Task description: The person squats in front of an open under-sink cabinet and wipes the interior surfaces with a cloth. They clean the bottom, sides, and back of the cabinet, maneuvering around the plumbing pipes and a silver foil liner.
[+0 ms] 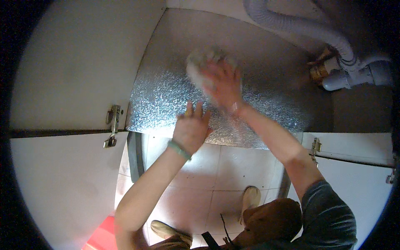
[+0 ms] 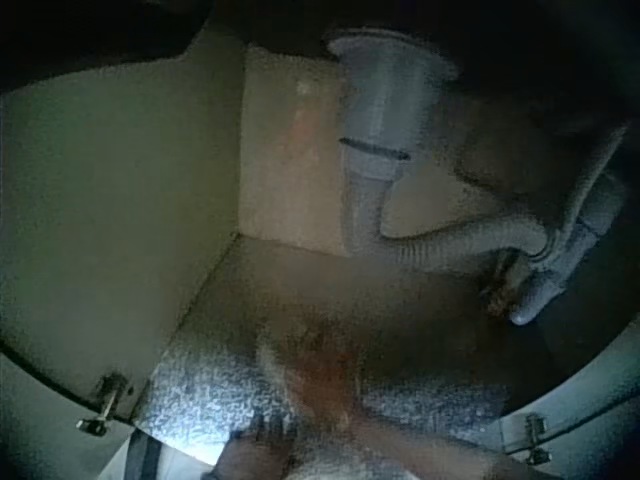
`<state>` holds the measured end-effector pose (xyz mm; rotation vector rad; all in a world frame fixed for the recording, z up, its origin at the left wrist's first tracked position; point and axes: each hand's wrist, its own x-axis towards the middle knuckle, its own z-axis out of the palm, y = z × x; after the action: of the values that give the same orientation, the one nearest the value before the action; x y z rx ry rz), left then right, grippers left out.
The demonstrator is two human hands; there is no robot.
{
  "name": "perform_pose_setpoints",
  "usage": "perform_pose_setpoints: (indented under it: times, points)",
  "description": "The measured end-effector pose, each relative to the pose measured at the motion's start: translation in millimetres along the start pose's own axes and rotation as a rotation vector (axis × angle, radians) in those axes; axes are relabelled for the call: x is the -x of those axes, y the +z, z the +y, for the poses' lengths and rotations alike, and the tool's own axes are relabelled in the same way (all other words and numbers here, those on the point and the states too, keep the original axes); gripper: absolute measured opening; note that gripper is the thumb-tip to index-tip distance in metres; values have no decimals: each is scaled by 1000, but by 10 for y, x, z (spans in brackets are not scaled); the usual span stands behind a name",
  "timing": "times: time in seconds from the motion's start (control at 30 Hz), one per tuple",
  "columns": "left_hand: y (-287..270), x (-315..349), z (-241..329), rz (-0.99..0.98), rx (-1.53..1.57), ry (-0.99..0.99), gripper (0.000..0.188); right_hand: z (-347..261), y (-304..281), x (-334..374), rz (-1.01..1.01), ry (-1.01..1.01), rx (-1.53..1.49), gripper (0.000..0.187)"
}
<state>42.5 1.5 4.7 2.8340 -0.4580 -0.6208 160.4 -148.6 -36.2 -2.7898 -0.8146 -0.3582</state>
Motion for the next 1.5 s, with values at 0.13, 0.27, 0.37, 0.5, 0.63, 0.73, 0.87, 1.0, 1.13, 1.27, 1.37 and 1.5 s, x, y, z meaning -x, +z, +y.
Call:
perform_pose_setpoints:
  times: [0.13, 0.27, 0.37, 0.5, 0.63, 0.73, 0.87, 1.0, 1.13, 1.27, 1.37, 1.5]
  points:
    - [-14, 313, 36, -32, 32, 72, 75, -74, -646, 1335, -137, -253, -124, 49]
    - [156, 376, 48, 269, -192, -97, 87, 836, -803, 1624, 30, 130, -106, 49]
    - [203, 272, 73, 270, -207, -94, 92, 2043, -503, 1410, 132, 352, 435, 46]
    - [244, 278, 83, 254, -143, -100, 89, 2173, -131, 215, -115, 55, 894, 53]
    - [157, 250, 117, 317, -119, -10, 83, 1050, 583, -1371, 204, 183, 147, 56]
    - [124, 469, -17, 445, 33, 67, 61, -497, 705, -1705, 228, 55, 84, 47]
    - [231, 825, -104, 605, 237, 151, 35, -1509, 603, -1221, 240, -65, 21, 31]
    - [19, 1279, -47, 744, 189, 211, 20, -1805, 325, -390, 102, -356, -191, 29]
    - [-142, 1424, -37, 858, 269, -21, 22, -1833, 31, 744, -117, -585, -431, 31]
    - [115, 1438, -255, 753, 386, -192, 34, -1460, -623, 1449, -565, -602, -963, 28]
    - [319, 1432, -421, 655, 319, -181, 49, -932, -1006, 1450, -171, -341, -995, 26]
    - [480, 1134, -618, 561, -61, -180, 71, -246, -1238, 1440, -108, -89, -413, 33]
